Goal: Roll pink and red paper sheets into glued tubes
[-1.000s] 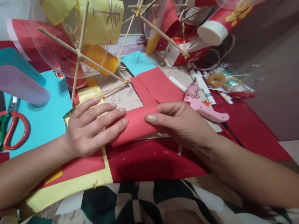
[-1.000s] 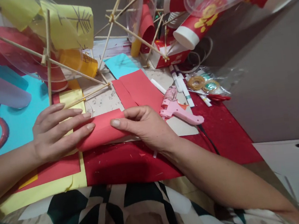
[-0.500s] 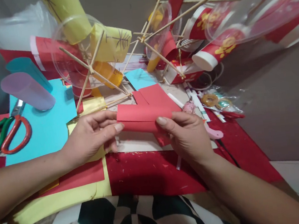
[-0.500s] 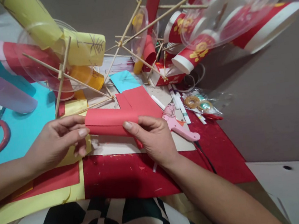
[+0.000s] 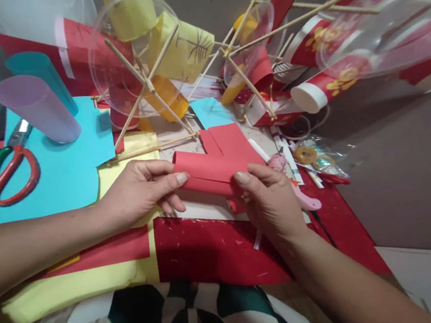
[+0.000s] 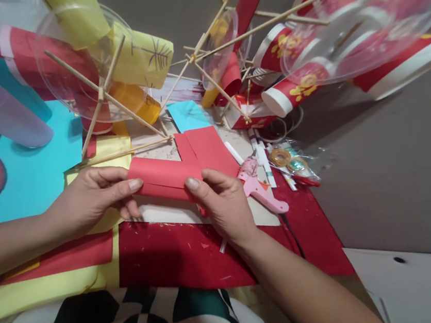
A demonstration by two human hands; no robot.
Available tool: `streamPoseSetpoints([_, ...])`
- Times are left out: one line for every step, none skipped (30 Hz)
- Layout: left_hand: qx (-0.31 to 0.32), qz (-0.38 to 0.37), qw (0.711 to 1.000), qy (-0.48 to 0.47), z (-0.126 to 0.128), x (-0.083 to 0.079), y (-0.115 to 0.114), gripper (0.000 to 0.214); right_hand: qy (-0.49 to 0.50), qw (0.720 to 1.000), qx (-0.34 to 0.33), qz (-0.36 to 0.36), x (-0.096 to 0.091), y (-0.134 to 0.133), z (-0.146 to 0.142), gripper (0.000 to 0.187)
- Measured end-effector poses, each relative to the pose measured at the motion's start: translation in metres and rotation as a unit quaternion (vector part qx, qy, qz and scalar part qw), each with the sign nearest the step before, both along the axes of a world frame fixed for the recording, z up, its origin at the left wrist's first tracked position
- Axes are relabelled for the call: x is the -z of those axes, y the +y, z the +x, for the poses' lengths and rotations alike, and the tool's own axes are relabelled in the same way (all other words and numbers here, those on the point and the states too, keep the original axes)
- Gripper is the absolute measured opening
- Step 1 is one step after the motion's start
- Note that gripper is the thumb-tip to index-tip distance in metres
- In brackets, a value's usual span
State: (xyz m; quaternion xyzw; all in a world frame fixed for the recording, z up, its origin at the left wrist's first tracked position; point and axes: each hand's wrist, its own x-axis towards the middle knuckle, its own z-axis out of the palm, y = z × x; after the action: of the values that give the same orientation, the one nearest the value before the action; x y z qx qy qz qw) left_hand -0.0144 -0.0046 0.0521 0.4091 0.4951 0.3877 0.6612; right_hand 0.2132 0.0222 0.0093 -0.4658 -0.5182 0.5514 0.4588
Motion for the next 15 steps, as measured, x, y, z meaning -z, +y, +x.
streamPoseSetpoints([-0.002,-0.002,1.000,-0.001,0.000,0.002,0.000,0.014,0.007,1.000,0.004,-0.001,-0.001,0.001,-0.001,0.034])
streamPoseSetpoints([-0.003,-0.003,1.000,-0.003,0.000,0.005,0.001,0.015,0.012,1.000,0.006,-0.004,-0.002,0.001,-0.002,0.038])
streamPoseSetpoints([-0.003,-0.004,1.000,-0.005,0.000,0.007,0.001,0.015,0.015,1.000,0.008,-0.011,-0.003,0.002,-0.003,0.040])
streamPoseSetpoints([-0.003,-0.004,1.000,-0.009,0.000,0.009,0.002,0.015,0.019,1.000,0.010,-0.020,-0.004,0.003,-0.005,0.042])
streamPoseSetpoints([-0.003,-0.003,1.000,-0.014,0.000,0.011,0.002,0.016,0.026,0.999,0.014,-0.031,-0.005,0.004,-0.006,0.042])
streamPoseSetpoints([-0.002,-0.001,1.000,-0.019,0.000,0.013,0.002,0.018,0.036,0.998,0.020,-0.042,-0.006,0.004,-0.008,0.043])
streamPoseSetpoints([0.000,-0.001,1.000,-0.021,0.000,0.014,0.002,0.020,0.048,0.997,0.027,-0.053,-0.006,0.005,-0.009,0.044])
streamPoseSetpoints([0.001,-0.001,1.000,-0.022,0.000,0.014,0.002,0.022,0.059,0.996,0.031,-0.064,-0.007,0.006,-0.011,0.045])
streamPoseSetpoints([0.001,-0.003,1.000,-0.022,0.000,0.014,0.002,0.023,0.069,0.994,0.031,-0.075,-0.008,0.007,-0.012,0.046])
streamPoseSetpoints([0.002,-0.005,1.000,-0.020,0.000,0.014,0.003,0.023,0.078,0.993,0.029,-0.087,-0.009,0.007,-0.013,0.047])
streamPoseSetpoints([0.001,-0.010,1.000,-0.019,0.000,0.013,0.003,0.022,0.087,0.991,0.026,-0.100,-0.011,0.008,-0.014,0.046])
streamPoseSetpoints([-0.001,-0.016,1.000,-0.019,0.001,0.012,0.003,0.020,0.097,0.989,0.022,-0.114,-0.012,0.009,-0.014,0.045])
streamPoseSetpoints([-0.005,-0.020,1.000,-0.020,0.001,0.012,0.004,0.017,0.107,0.986,0.020,-0.130,-0.013,0.010,-0.014,0.042])
streamPoseSetpoints([-0.007,-0.024,0.999,-0.019,0.001,0.011,0.004,0.015,0.119,0.982,0.019,-0.148,-0.014,0.011,-0.014,0.040])
streamPoseSetpoints([-0.008,-0.027,0.999,-0.017,0.001,0.011,0.004,0.014,0.135,0.976,0.021,-0.168,-0.015,0.012,-0.013,0.038])
